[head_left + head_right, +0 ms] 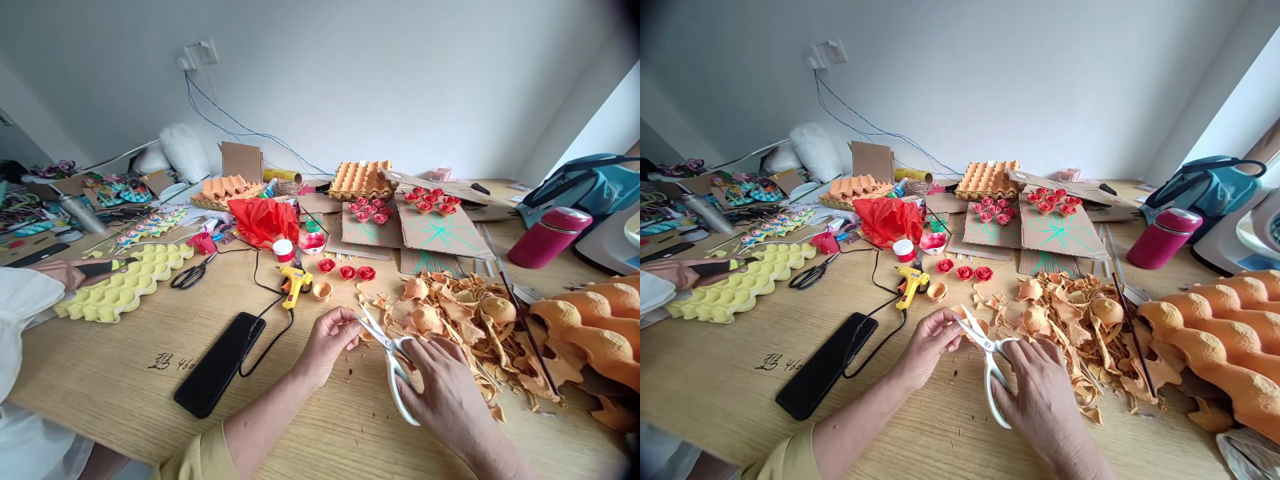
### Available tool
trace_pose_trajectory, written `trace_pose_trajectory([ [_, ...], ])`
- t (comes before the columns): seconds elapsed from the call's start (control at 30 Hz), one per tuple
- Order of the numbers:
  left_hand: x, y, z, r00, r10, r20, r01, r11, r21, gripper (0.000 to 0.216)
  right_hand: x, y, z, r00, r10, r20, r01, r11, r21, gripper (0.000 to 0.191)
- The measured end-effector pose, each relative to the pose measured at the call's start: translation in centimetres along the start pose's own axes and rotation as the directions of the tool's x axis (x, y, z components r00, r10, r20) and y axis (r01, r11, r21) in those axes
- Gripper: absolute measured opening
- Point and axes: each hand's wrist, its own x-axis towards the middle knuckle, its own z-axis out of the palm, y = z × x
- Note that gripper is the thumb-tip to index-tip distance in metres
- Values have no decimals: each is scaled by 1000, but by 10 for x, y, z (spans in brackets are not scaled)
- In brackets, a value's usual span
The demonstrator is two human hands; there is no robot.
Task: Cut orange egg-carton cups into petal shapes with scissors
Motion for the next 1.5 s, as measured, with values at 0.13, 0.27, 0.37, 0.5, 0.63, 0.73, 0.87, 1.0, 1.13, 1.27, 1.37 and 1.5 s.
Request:
trace_pose_trajectory([
  [0.13, 0, -1, -1, 1000, 1, 26, -1, 1000, 16, 28, 0, 0, 0, 1000, 6, -2, -6, 1000, -26, 10],
  [0.27, 0, -1, -1, 998, 0, 57, -1, 1000, 20, 27, -1, -1, -1, 1000, 6, 7, -5, 999, -42, 11],
  [0.37, -1, 0, -1, 996, -8, 91, 7, 1000, 8, 26, -1, -2, -2, 1000, -4, 11, 4, 999, -46, 13],
  [0.5, -2, -1, -1, 993, -12, 118, 13, 1000, -8, 25, -1, -2, -3, 1000, -10, 18, 11, 999, -46, 16],
  [0.63, -2, -1, 0, 991, -24, 133, 24, 1000, -4, 26, -1, -3, -3, 1000, -12, 18, 13, 999, -38, 19],
  [0.73, -3, -1, 1, 989, -41, 141, 46, 998, -33, 26, -1, -4, -3, 1000, -14, 10, 15, 999, -34, 19],
  [0.87, -4, 0, 1, 985, -66, 162, 78, 994, -70, 28, -1, -5, -4, 1000, -18, 22, 18, 1000, -18, 20],
  [1.0, -5, 3, 1, 979, -91, 181, 99, 994, -38, 32, -1, -6, -5, 999, -26, 47, 27, 1000, -15, 22],
  [1.13, -7, 6, 3, 977, -98, 191, 106, 994, -34, 30, -1, -8, -7, 998, -34, 55, 33, 999, 13, 21],
  [1.27, -8, 7, 6, 974, -116, 195, 132, 988, -74, 31, 0, -9, -8, 997, -59, 45, 57, 996, 62, 18],
  [1.37, -9, 6, 6, 970, -138, 198, 161, 981, -105, 30, -1, -10, -9, 996, -75, 46, 71, 994, 85, 18],
  [1.5, -9, 5, 5, 965, -163, 207, 193, 972, -132, 30, -1, -11, -10, 995, -86, 45, 80, 990, 117, 19],
])
